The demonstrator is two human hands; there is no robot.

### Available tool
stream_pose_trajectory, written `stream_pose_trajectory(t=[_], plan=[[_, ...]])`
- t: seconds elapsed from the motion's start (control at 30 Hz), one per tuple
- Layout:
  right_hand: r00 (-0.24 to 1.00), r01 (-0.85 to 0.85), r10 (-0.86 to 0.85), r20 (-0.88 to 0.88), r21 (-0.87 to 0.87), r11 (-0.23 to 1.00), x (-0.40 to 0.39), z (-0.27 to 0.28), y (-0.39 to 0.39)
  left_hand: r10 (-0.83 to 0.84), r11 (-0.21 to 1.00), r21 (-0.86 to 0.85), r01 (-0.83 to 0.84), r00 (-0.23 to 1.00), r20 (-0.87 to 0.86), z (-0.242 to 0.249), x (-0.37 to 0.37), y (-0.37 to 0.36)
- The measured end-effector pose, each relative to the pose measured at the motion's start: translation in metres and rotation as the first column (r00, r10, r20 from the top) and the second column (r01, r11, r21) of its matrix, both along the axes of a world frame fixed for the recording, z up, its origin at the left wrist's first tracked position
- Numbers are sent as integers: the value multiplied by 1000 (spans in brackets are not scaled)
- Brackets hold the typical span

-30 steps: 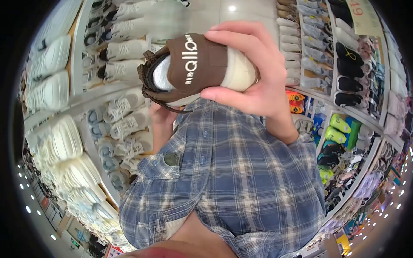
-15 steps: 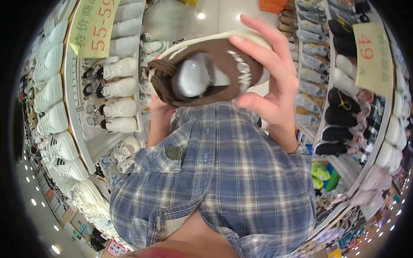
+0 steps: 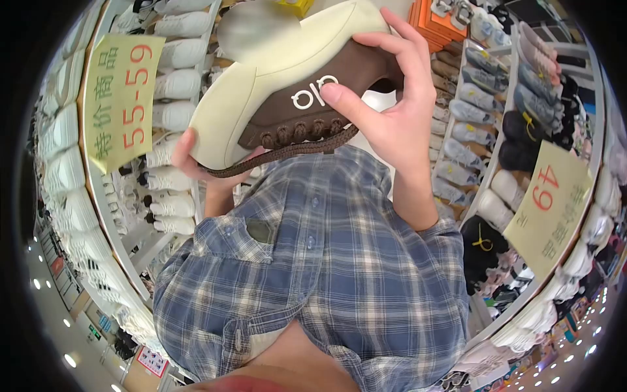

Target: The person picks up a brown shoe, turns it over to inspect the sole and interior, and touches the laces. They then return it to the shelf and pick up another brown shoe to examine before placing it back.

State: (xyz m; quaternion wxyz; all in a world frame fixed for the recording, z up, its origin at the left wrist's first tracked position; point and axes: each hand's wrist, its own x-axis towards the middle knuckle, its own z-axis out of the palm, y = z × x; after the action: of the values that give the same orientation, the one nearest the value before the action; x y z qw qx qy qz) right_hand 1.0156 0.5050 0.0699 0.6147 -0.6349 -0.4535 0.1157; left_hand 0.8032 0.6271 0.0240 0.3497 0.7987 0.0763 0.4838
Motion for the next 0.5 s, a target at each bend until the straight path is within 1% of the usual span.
stream_pose_trajectory(t=[0.07, 0.13, 0.17, 0.2, 0.23, 0.27, 0.3, 0.4, 0.43, 0.5], plan=[[999, 3, -1, 44, -38, 999, 30, -1, 22, -11, 999, -31, 12, 998, 59, -13, 32, 23], [988, -2, 16, 153, -86, 996, 65, -5, 46, 30, 990, -137, -17, 996, 86, -24, 63, 51], [979, -2, 23, 205, -106, 994, 82, -5, 63, 67, 975, -215, -52, 995, 67, -26, 77, 68], [997, -2, 7, 79, -58, 998, 97, 1, 65, 89, 956, -284, -75, 995, 37, -21, 92, 73], [1000, -13, 13, 23, -26, 1000, 107, 3, 85, 136, 899, -420, -127, 991, -8, -24, 99, 94], [996, -11, 17, 85, -67, 998, 119, 9, 98, 66, 783, -622, 6, 993, 94, -21, 108, 107], [988, -6, 21, 152, -97, 995, 132, 15, 111, 20, 624, -765, 157, 976, 217, -18, 121, 120], [922, -133, 197, 334, -206, 969, 161, 39, 154, -21, 437, -860, 265, 959, 284, -20, 142, 155], [950, -160, 202, 239, -184, 970, 170, 44, 146, -38, 379, -879, 290, 954, 298, -14, 157, 149], [959, -273, 282, 31, -164, 948, 168, 49, 180, 7, 243, -919, 312, 946, 323, -10, 164, 163]])
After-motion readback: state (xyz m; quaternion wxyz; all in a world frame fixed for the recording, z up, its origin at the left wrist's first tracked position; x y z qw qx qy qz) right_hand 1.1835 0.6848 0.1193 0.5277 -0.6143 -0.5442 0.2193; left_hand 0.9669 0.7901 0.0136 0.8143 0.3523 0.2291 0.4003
